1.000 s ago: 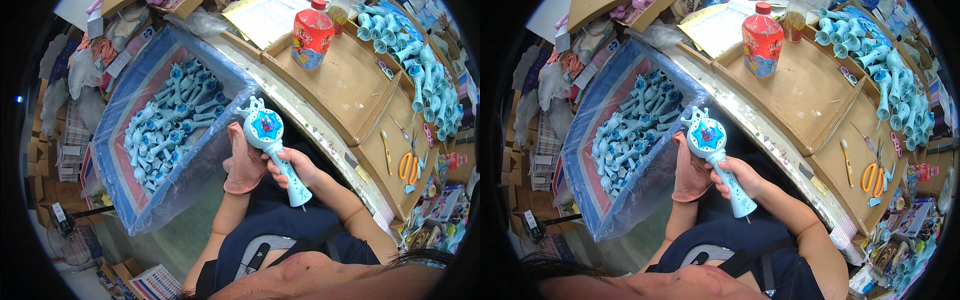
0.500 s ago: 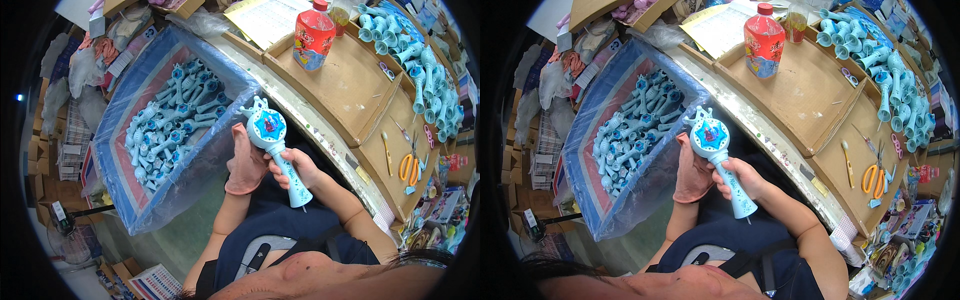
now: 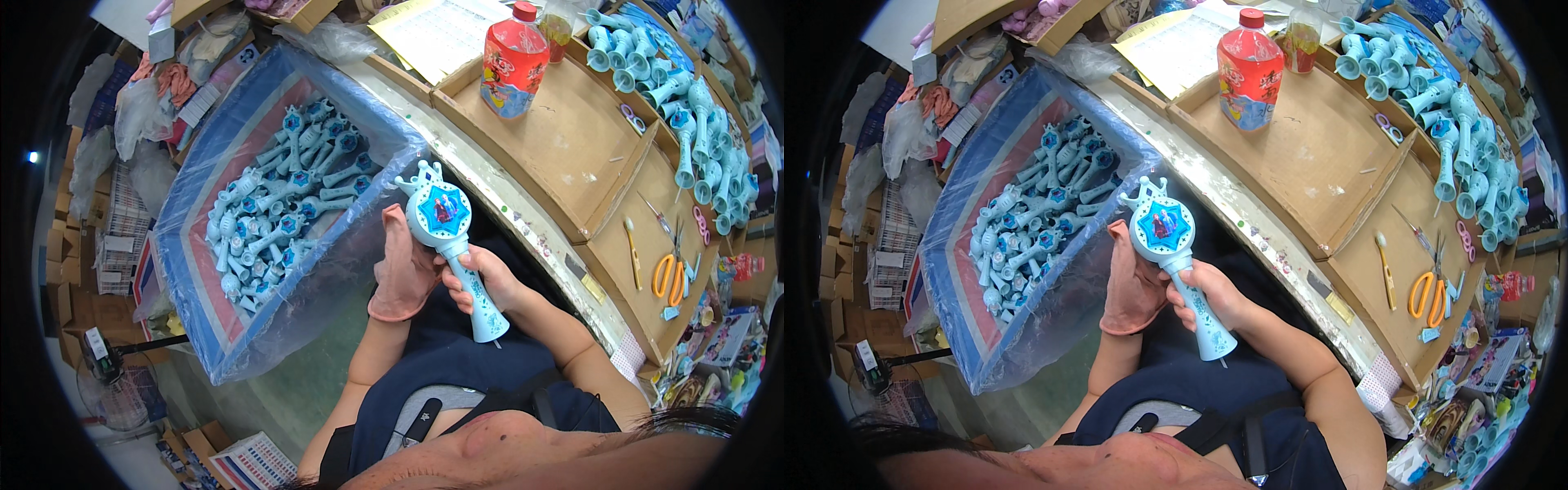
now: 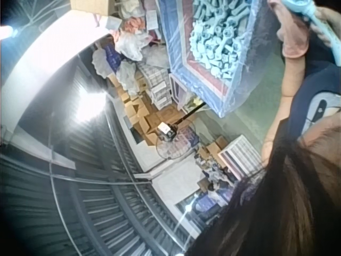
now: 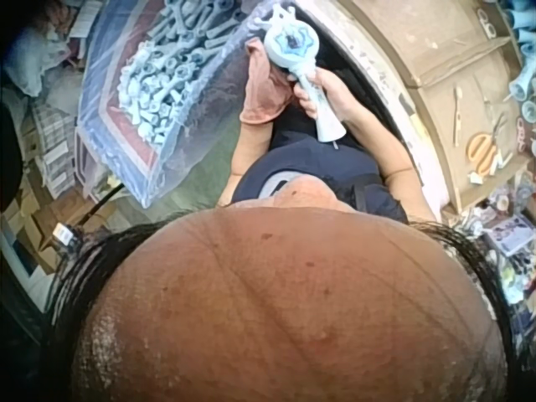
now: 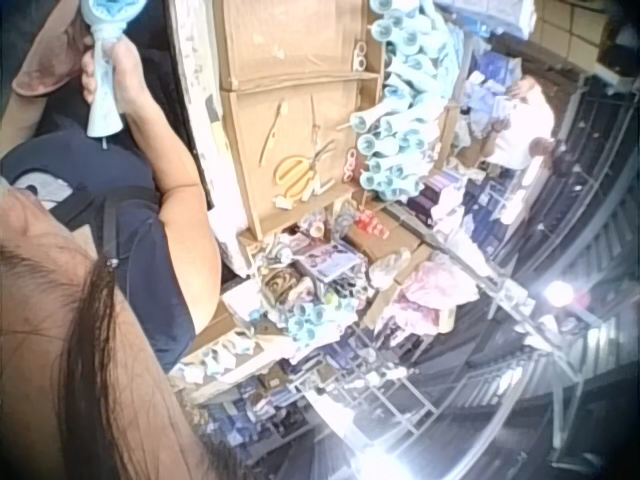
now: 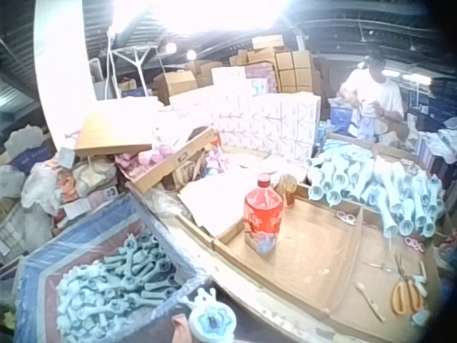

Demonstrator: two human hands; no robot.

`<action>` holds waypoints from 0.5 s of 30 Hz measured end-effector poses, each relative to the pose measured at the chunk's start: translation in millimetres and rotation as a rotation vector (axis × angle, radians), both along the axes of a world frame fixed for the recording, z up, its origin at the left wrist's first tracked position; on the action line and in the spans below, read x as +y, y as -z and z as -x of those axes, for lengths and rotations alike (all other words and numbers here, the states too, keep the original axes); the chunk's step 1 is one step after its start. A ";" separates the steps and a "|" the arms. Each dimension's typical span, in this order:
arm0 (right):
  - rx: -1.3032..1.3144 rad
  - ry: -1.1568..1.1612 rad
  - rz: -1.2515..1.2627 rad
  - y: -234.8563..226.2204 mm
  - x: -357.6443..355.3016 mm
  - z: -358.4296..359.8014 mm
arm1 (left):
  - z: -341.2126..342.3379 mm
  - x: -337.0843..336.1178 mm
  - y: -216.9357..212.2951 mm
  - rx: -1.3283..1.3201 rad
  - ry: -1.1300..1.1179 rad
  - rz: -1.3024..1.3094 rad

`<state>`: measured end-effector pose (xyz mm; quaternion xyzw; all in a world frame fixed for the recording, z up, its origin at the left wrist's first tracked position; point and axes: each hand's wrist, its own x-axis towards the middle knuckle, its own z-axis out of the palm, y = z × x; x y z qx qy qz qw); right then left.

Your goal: The person repeatedly picks up light blue plastic toy parts from a bin, wipes them with a pink cloth, and uses a small metal tool to scrape or adjust the surface. The person then places the parts back into the bin and repeats the process with new items.

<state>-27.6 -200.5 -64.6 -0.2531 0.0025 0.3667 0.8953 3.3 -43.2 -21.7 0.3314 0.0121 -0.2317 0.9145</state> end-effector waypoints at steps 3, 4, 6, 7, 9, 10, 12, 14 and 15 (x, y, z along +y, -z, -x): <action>-0.014 0.012 0.006 0.4 0.5 1.0 | 0.7 1.3 3.0 0.012 -0.017 0.001; -0.005 0.012 0.020 0.6 0.6 1.3 | 1.0 1.4 4.3 0.015 -0.005 0.011; 0.001 0.021 0.033 0.6 0.8 1.4 | 1.1 2.4 6.4 0.007 0.015 0.096; -0.008 0.022 0.042 0.7 0.9 1.2 | 1.1 3.0 7.4 0.002 0.037 0.142; -0.025 0.023 0.059 0.4 0.8 0.7 | 1.2 3.7 8.6 -0.098 0.010 0.137; -0.026 0.020 0.063 0.2 0.7 0.4 | 1.3 3.9 8.9 -0.089 0.014 0.142; -0.026 0.018 0.073 -0.1 0.4 -0.1 | 1.5 4.4 8.9 -0.061 0.019 0.149; -0.034 0.019 0.101 -0.2 0.1 -0.2 | 1.8 4.7 8.3 -0.048 0.025 0.154; -0.037 0.021 0.116 -0.2 0.2 -0.1 | 2.3 4.8 7.9 -0.042 0.029 0.155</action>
